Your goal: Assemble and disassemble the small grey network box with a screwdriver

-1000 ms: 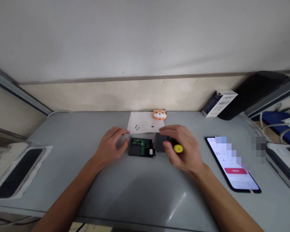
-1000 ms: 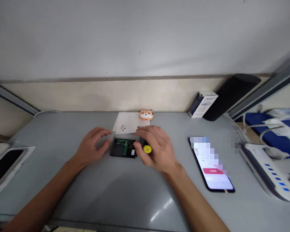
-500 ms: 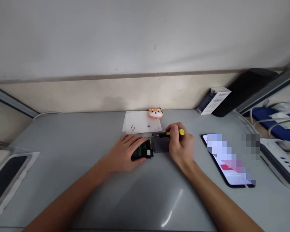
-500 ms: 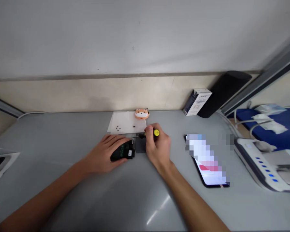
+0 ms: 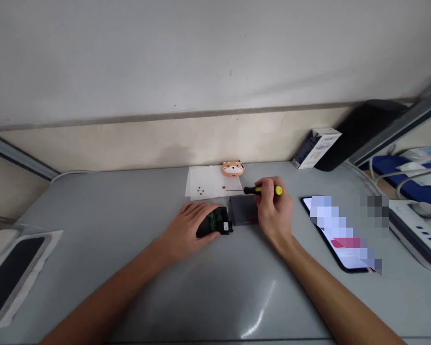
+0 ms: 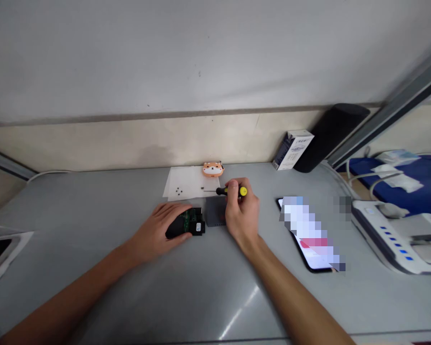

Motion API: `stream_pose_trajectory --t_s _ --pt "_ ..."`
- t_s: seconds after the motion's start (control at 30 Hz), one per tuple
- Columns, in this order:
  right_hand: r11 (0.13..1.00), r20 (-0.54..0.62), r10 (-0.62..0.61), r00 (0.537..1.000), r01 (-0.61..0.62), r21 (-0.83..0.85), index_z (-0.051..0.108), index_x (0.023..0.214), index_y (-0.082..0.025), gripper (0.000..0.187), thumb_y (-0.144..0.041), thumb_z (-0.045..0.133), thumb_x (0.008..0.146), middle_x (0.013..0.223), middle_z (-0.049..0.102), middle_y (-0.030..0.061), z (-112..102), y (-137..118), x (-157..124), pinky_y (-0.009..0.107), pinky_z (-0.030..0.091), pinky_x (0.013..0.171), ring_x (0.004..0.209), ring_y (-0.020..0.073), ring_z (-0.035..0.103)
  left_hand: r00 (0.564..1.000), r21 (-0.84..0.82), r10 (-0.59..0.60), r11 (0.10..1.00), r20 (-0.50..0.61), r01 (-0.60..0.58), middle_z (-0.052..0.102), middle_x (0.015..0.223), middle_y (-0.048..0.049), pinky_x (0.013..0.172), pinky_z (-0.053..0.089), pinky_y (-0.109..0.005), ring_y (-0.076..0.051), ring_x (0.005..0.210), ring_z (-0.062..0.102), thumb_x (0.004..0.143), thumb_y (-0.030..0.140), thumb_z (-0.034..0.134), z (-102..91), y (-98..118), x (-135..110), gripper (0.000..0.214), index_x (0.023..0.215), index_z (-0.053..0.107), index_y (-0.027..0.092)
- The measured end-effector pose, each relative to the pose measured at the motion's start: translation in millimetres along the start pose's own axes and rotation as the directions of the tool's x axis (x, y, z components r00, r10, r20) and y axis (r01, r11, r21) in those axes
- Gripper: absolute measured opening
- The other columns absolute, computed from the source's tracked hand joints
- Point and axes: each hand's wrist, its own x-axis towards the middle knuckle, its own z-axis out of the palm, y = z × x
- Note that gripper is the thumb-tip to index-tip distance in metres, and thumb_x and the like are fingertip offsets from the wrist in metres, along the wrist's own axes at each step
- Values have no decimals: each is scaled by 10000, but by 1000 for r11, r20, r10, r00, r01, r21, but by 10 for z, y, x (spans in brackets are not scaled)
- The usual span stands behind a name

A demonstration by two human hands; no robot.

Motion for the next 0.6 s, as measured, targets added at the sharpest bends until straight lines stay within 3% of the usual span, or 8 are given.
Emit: stream_pose_trajectory --t_s 0.43,0.6 --pt "998 82 -29 996 34 -58 638 933 -214 486 -661 459 1005 724 648 13 32 34 20 266 412 505 563 143 550 1000 -13 4 1000 -27 -4 689 1414 -57 1165 477 -470 -287 1308 630 948 310 734 31 -6 10 507 1430 579 285" --pt "999 104 -21 994 25 -36 631 935 -222 468 -659 475 998 683 611 -2 26 32 16 266 419 491 561 152 551 999 -22 -14 1000 -30 13 687 1415 -70 1176 470 -470 -296 1321 622 924 288 764 35 15 19 533 1427 592 262"
